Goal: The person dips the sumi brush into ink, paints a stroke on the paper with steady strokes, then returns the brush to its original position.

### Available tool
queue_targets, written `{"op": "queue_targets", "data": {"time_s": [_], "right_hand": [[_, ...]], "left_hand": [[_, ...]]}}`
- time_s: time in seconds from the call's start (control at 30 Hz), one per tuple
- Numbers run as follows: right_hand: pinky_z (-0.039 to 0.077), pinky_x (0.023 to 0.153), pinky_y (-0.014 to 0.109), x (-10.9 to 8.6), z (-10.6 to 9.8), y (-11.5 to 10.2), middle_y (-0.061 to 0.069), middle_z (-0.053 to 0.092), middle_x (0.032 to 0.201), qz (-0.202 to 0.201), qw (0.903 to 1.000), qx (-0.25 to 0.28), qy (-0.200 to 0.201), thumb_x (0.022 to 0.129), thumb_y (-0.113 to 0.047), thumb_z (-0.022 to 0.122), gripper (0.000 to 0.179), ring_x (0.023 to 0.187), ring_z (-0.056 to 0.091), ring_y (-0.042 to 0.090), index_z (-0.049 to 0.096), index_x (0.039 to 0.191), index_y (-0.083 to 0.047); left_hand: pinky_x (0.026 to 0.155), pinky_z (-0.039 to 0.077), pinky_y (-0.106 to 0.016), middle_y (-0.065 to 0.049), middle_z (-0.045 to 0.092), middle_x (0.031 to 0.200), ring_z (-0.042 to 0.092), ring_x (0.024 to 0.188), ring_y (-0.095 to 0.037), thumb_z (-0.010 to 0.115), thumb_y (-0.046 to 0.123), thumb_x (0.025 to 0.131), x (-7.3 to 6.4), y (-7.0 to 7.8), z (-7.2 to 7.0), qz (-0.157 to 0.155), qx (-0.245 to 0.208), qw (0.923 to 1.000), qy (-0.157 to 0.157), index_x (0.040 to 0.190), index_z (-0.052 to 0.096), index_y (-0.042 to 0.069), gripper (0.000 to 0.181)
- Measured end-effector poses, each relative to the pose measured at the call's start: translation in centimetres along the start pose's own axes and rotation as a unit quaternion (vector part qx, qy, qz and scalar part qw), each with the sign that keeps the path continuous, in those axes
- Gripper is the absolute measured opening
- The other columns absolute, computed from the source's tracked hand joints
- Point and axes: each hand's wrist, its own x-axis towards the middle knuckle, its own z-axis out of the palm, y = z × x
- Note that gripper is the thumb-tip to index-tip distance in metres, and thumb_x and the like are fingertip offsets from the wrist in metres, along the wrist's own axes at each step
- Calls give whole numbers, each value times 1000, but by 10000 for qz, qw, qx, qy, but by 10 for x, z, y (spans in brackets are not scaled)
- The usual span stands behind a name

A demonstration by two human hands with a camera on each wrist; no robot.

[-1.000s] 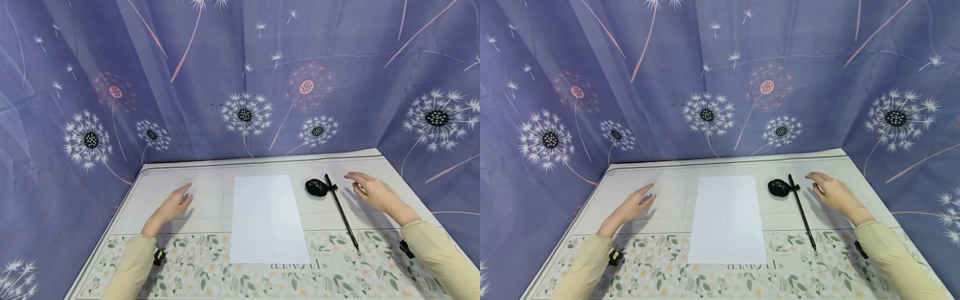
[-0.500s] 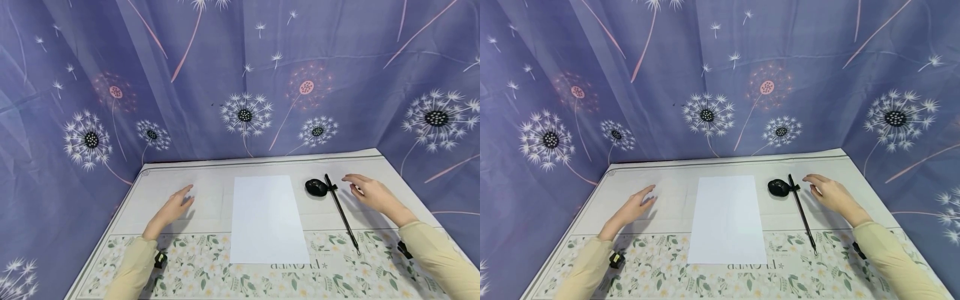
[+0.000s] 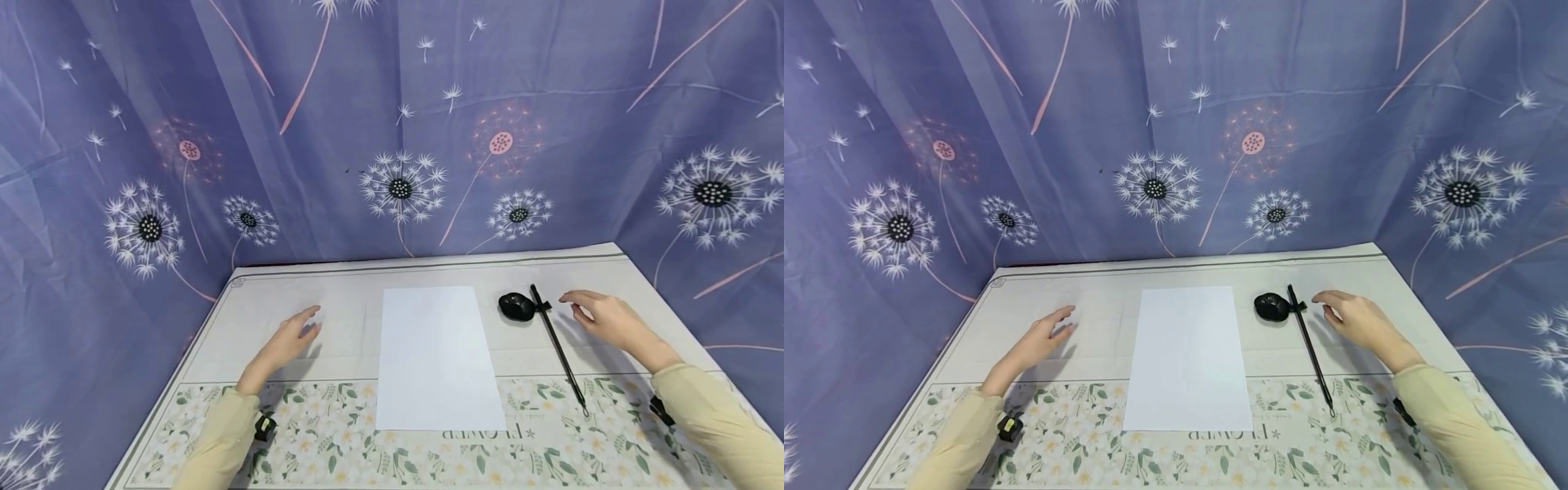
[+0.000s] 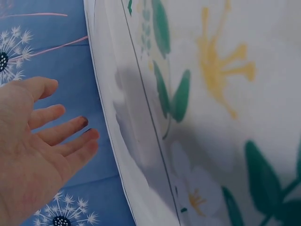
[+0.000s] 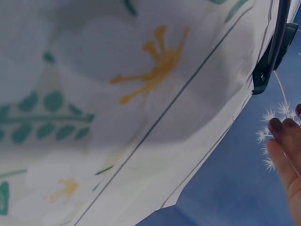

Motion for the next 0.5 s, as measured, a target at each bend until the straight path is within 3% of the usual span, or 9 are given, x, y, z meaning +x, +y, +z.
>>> {"op": "queue_targets", "data": {"time_s": [0.1,0.3,0.4,0.5], "right_hand": [[32,46,20,-1,0,0,11,73,95,12,10000,18,-16,74,8,70,33,50,26,-9,70,103,-7],[33,46,19,-2,0,-1,11,74,94,-15,10000,51,-82,73,8,71,34,50,27,-10,70,103,-7],[37,47,21,-2,-1,-2,10,74,94,11,9998,32,-191,72,8,73,34,51,35,-8,70,103,-7],[46,50,26,-2,-2,-4,10,74,94,57,9992,-12,-394,72,7,74,34,55,52,2,71,103,-7]], "left_hand": [[107,39,-57,-30,43,144,46,130,-45,50,19,102,0,1,1,-4,-7,10000,-58,147,35,-3,53],[109,36,-57,-27,40,148,43,134,-44,50,19,102,0,5,3,14,-70,9999,-143,147,35,-2,52],[110,36,-56,-25,40,149,42,134,-43,49,20,102,-1,5,4,0,-82,9998,-181,147,36,-2,52],[110,36,-56,-24,41,148,44,134,-42,50,21,102,-2,7,6,-16,-103,9998,-188,146,38,-1,51]]}}
